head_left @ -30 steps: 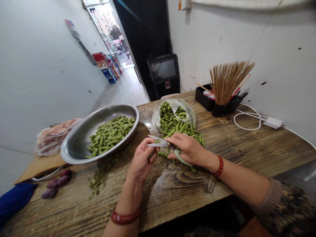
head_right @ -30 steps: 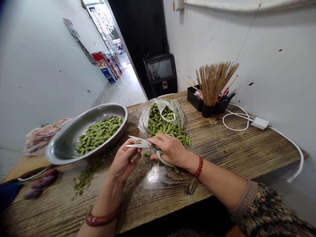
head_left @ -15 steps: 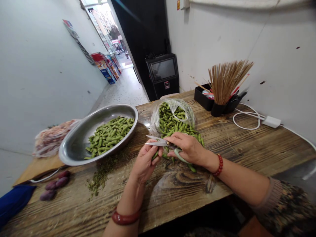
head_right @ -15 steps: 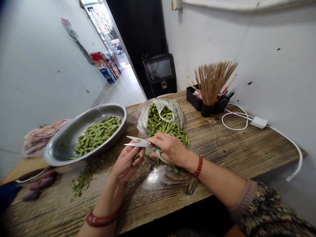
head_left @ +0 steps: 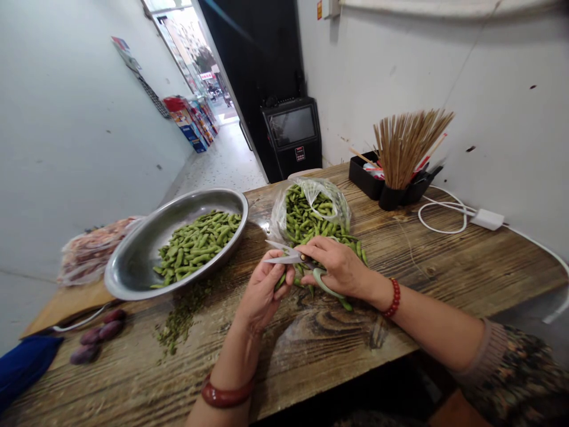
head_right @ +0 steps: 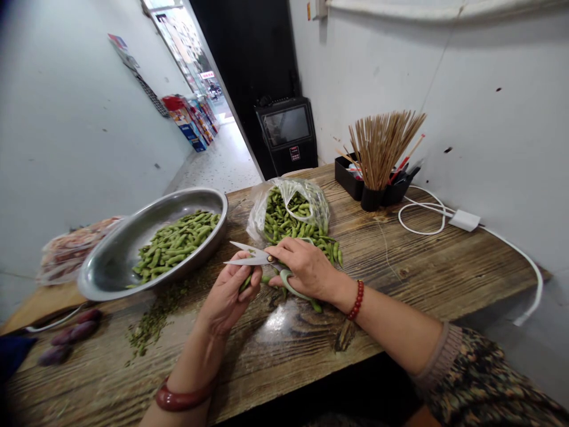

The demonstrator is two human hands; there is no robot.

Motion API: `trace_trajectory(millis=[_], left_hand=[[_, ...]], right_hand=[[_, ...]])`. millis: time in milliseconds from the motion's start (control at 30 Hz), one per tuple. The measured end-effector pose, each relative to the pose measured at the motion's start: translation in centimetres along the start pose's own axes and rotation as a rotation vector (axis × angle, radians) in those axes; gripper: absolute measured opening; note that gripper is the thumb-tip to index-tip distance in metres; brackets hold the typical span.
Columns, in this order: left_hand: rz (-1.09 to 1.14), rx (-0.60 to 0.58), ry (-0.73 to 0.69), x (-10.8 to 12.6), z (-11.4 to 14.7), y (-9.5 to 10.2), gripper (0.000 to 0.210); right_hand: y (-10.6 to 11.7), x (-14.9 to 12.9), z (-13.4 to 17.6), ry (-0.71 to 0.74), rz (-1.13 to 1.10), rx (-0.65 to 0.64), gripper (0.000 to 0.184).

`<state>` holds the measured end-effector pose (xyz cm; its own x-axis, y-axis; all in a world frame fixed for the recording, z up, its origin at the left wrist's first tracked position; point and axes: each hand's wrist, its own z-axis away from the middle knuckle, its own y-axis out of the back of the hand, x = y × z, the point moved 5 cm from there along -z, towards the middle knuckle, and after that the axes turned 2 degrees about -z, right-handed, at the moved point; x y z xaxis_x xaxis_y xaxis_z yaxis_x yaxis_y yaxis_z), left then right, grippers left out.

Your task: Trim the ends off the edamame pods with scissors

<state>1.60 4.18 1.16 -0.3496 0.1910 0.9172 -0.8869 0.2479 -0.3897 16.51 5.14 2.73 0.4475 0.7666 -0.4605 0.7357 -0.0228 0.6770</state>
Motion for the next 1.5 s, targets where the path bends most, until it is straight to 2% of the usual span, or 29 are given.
trace_trajectory(millis=[267, 600, 1133, 1400, 1500], left_hand=[[-0.134, -0.008, -0.01, 0.08, 0.0, -0.52, 0.027], [-0.156, 0.022, -0.043, 0.08, -0.1, -0.25, 0.025], [-0.25, 0.065, -0.074, 0.35, -0.05, 0.27, 0.025], [-0.225, 0.039, -0.067, -0.03, -0.05, 0.38, 0.02], [-0.133, 0.013, -0.044, 0.04, -0.09, 0.35, 0.016]], right_hand=[[0.06, -0.33, 0.04, 0.015, -0.039, 0.001, 0.051], [0.04, -0.26, 0.05, 0.011, -0.04, -0.017, 0.055], [-0.14, -0.02, 0.11, 0.01, -0.031, -0.052, 0.047], [-0.28, -0.03, 0.16, 0.011, -0.005, -0.063, 0.041], [-0.27, 0.32, 0.18, -0.016, -0.021, -0.045, 0.042]])
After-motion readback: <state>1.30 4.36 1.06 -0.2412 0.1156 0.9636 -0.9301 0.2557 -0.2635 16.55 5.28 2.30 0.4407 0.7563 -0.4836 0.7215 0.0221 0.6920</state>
